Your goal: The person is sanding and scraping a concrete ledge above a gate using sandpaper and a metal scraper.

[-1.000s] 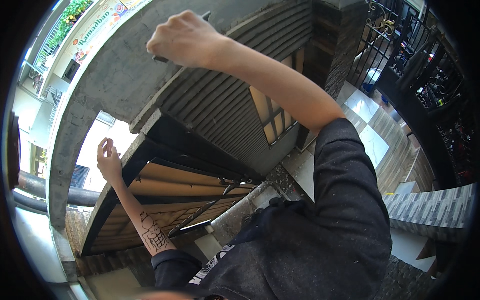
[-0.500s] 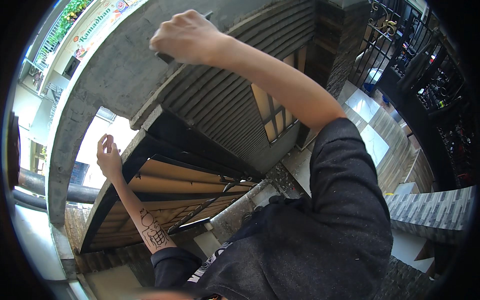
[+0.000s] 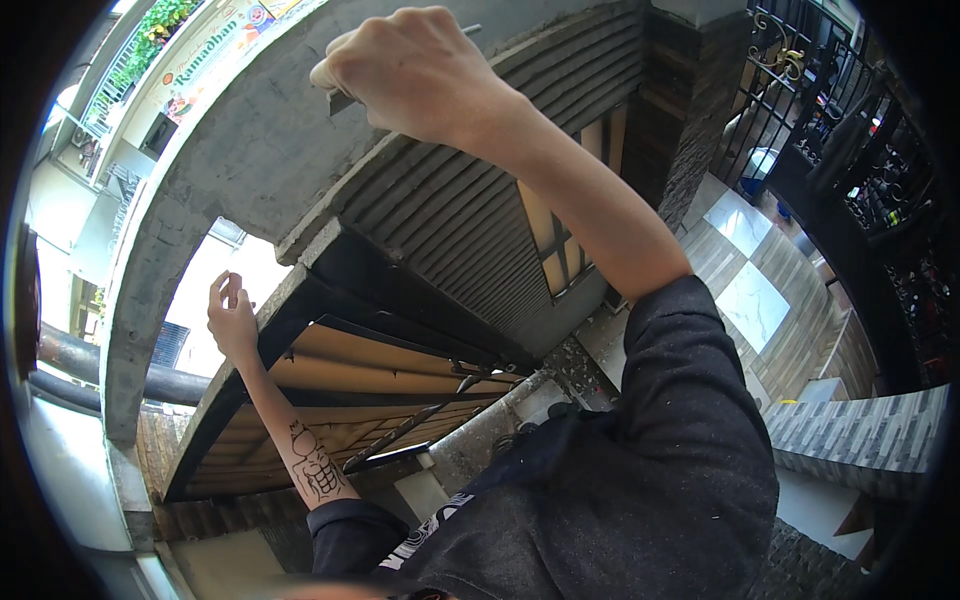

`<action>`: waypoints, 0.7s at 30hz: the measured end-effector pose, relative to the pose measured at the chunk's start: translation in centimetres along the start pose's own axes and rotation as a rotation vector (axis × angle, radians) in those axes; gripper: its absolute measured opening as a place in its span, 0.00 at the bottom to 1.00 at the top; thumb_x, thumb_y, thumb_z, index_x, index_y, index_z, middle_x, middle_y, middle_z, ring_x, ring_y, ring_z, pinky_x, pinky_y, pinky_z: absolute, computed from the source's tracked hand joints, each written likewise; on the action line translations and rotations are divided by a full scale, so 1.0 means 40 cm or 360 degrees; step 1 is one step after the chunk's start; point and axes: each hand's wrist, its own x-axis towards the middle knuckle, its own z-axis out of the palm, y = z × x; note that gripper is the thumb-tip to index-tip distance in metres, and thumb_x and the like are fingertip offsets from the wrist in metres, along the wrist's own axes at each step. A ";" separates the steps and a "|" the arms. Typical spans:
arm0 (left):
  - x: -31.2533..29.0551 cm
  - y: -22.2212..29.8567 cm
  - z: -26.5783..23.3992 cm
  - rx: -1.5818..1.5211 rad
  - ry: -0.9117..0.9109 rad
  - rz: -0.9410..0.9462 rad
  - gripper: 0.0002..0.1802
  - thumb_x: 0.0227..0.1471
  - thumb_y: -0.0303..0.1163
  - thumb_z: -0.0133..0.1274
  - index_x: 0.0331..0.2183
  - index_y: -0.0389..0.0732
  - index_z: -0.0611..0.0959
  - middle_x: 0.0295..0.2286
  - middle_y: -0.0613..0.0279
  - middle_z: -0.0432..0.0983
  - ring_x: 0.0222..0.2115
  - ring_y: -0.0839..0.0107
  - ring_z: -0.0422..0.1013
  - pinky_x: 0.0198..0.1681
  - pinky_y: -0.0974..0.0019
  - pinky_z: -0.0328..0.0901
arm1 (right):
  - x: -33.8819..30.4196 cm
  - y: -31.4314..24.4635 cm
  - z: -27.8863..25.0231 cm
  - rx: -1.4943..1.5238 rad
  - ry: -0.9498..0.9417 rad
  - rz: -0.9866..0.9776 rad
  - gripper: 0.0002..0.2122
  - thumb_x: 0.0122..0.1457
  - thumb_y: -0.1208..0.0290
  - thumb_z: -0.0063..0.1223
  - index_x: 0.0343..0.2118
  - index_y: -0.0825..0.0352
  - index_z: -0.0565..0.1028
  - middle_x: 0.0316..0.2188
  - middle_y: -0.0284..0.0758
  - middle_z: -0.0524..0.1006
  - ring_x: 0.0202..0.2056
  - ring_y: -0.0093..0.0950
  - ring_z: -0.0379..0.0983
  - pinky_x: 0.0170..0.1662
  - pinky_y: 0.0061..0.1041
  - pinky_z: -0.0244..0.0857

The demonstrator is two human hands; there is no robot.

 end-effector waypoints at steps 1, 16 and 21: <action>-0.006 0.026 -0.005 -0.0018 -0.0022 -0.0022 0.23 0.43 0.31 0.47 0.46 0.51 0.76 0.37 0.59 0.79 0.36 0.62 0.76 0.40 0.58 0.67 | -0.011 0.000 0.031 -0.0044 -0.0110 0.0058 0.05 0.43 0.81 0.54 0.19 0.63 0.72 0.19 0.29 0.73 0.20 0.23 0.73 0.25 0.24 0.67; -0.003 0.025 0.003 -0.0055 -0.0001 0.0002 0.23 0.43 0.30 0.46 0.46 0.51 0.76 0.36 0.57 0.79 0.37 0.58 0.75 0.41 0.56 0.66 | -0.103 0.029 0.028 0.0159 -0.0276 0.0280 0.04 0.44 0.77 0.58 0.22 0.60 0.74 0.22 0.25 0.75 0.22 0.24 0.73 0.26 0.26 0.67; -0.015 0.015 -0.012 -0.0066 -0.0023 -0.0051 0.24 0.44 0.30 0.46 0.47 0.52 0.75 0.36 0.56 0.79 0.36 0.58 0.75 0.39 0.56 0.67 | -0.164 -0.011 -0.043 0.0621 0.0036 0.0563 0.12 0.48 0.80 0.54 0.37 0.61 0.79 0.30 0.33 0.77 0.29 0.32 0.76 0.33 0.27 0.70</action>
